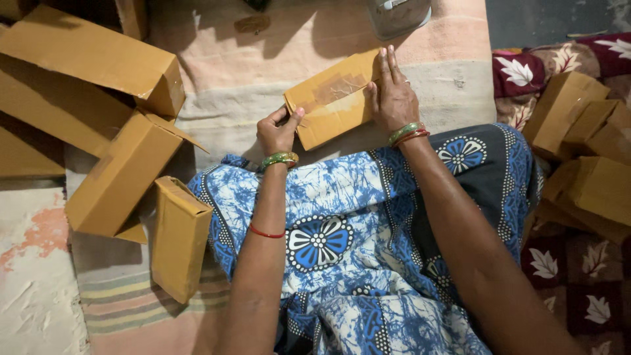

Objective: The person sits on the floor and packs smartwatches into small cardboard boxes. They place the watch and its accessories into the box, close the flaps, and seal the box with clear packing tape. The person repeats this process for multiple units.

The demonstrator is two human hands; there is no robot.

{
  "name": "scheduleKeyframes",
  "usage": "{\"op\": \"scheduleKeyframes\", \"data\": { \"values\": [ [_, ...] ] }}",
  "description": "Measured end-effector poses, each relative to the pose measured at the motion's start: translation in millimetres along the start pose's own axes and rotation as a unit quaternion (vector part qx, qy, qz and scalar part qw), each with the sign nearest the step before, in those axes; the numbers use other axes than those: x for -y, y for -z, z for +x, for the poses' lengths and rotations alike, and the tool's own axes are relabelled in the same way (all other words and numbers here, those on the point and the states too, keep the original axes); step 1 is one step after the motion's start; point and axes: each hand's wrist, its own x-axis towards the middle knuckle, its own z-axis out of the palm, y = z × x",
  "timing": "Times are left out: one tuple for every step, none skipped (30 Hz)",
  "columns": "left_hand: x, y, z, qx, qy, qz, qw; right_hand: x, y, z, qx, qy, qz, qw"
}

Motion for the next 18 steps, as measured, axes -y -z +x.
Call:
{"op": "scheduleKeyframes", "data": {
  "values": [
    [1,0,2,0.006,0.0,-0.008,1.0,-4,-4,2,-0.009,0.002,0.013,1.0],
    [3,-1,1,0.011,-0.001,-0.016,1.0,-11,-7,0,-0.017,0.005,0.026,1.0],
    [5,-2,-1,0.016,-0.001,-0.024,1.0,-18,-9,-3,-0.03,-0.025,0.11,0.993],
    [7,0,-1,0.006,-0.015,-0.031,0.999,-25,-13,-3,-0.041,-0.05,0.196,0.978],
    [9,-3,-4,-0.003,-0.028,-0.039,0.999,-32,-16,-4,-0.049,-0.075,0.281,0.956],
    [11,-3,-5,-0.014,-0.042,-0.046,0.998,-37,-20,-2,-0.059,-0.108,0.345,0.93],
    [13,-3,-7,-0.006,-0.034,-0.083,0.996,-43,-22,2,-0.067,-0.142,0.408,0.899],
    [13,-4,-7,0.003,-0.029,-0.122,0.992,-46,-22,9,-0.076,-0.173,0.468,0.863],
    [13,-4,-5,0.013,-0.025,-0.16,0.987,-47,-20,14,-0.061,-0.205,0.489,0.846],
    [15,-3,-7,0.02,-0.027,-0.162,0.986,-47,-14,10,-0.042,-0.239,0.507,0.827],
    [18,-1,-7,0.026,-0.028,-0.163,0.986,-44,-8,7,-0.024,-0.272,0.523,0.807],
    [22,0,-10,0.034,-0.027,-0.165,0.985,-38,-1,2,-0.024,-0.269,0.503,0.821],
    [27,1,-11,0.043,-0.035,-0.172,0.984,-29,8,-2,-0.024,-0.264,0.482,0.835],
    [30,1,-10,0.054,-0.045,-0.178,0.981,-20,20,-5,-0.026,-0.26,0.461,0.848],
    [32,1,-8,0.064,-0.054,-0.184,0.979,-9,33,-7,-0.012,-0.251,0.499,0.83],
    [35,-1,-7,0.079,-0.063,-0.215,0.971,0,47,-10,0.001,-0.244,0.534,0.809],
    [38,-4,-7,0.095,-0.071,-0.244,0.962,7,60,-13,0.014,-0.236,0.569,0.787],
    [39,-8,-5,0.112,-0.08,-0.275,0.952,11,74,-16,0.002,-0.25,0.551,0.796]
  ]
}}
